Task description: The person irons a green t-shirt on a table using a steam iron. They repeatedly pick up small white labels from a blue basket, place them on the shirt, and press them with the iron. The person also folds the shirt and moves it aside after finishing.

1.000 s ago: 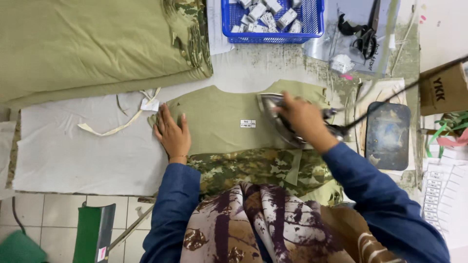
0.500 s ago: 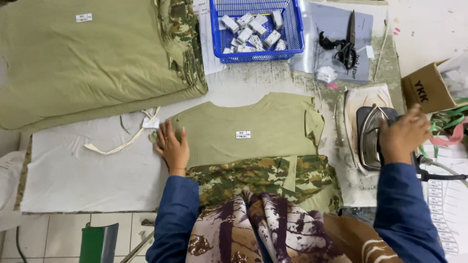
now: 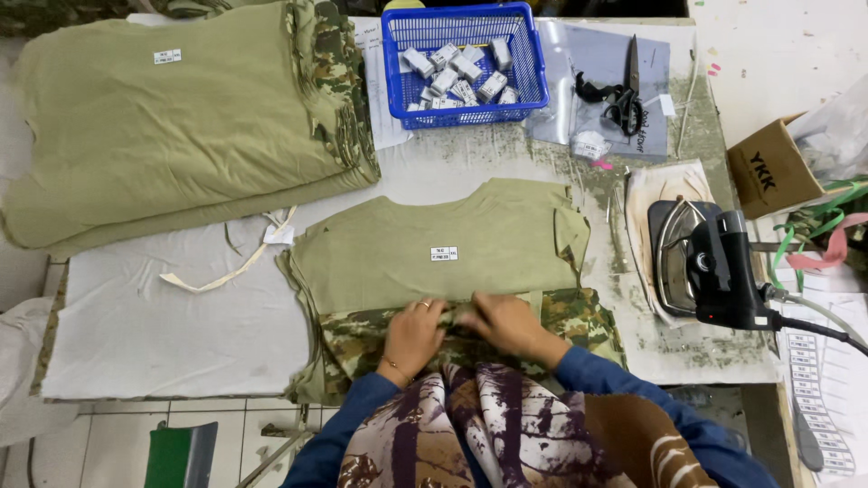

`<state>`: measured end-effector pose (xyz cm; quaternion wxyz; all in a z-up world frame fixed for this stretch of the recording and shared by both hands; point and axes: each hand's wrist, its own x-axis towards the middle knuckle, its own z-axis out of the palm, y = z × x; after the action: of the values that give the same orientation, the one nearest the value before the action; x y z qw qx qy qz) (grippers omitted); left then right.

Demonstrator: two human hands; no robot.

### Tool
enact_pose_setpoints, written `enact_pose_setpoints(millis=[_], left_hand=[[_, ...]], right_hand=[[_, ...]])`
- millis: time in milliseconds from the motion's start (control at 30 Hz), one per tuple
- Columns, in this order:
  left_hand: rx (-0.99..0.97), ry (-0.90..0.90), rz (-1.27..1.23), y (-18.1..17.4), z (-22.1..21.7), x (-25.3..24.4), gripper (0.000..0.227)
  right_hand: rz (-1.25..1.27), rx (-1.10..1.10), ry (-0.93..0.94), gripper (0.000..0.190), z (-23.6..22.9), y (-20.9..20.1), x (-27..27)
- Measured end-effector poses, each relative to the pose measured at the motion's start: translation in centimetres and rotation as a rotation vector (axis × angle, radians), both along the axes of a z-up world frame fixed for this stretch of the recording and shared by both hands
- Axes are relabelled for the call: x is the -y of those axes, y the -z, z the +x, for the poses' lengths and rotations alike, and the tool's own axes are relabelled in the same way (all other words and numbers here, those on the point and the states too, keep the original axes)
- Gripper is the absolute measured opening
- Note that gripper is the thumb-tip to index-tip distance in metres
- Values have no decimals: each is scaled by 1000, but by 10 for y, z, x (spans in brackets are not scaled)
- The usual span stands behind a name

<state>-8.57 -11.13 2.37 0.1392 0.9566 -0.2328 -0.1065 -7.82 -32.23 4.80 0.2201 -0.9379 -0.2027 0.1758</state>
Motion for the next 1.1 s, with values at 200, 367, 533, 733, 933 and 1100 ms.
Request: enact_pose_setpoints(millis=[200, 367, 533, 733, 933, 1100], left_hand=[[-41, -356, 128, -20, 36, -67, 22], [-119, -614, -35, -27, 97, -102, 25], [-176, -715, -170, -26, 114, -92, 34], [22, -711, -246, -12, 114, -105, 23], [175, -608, 4, 21, 122, -110, 14], [504, -600, 253, 4, 117, -80, 41]], right_hand=[[-445, 376, 58, 39, 28, 51, 84], [-173, 49, 533, 38, 111, 66, 128], [-9, -91, 599, 35, 118, 38, 97], [-394, 821, 309, 16, 125, 33, 126], [-295, 135, 313, 48, 151, 5, 115], [-99, -133, 350, 45, 154, 17, 146]])
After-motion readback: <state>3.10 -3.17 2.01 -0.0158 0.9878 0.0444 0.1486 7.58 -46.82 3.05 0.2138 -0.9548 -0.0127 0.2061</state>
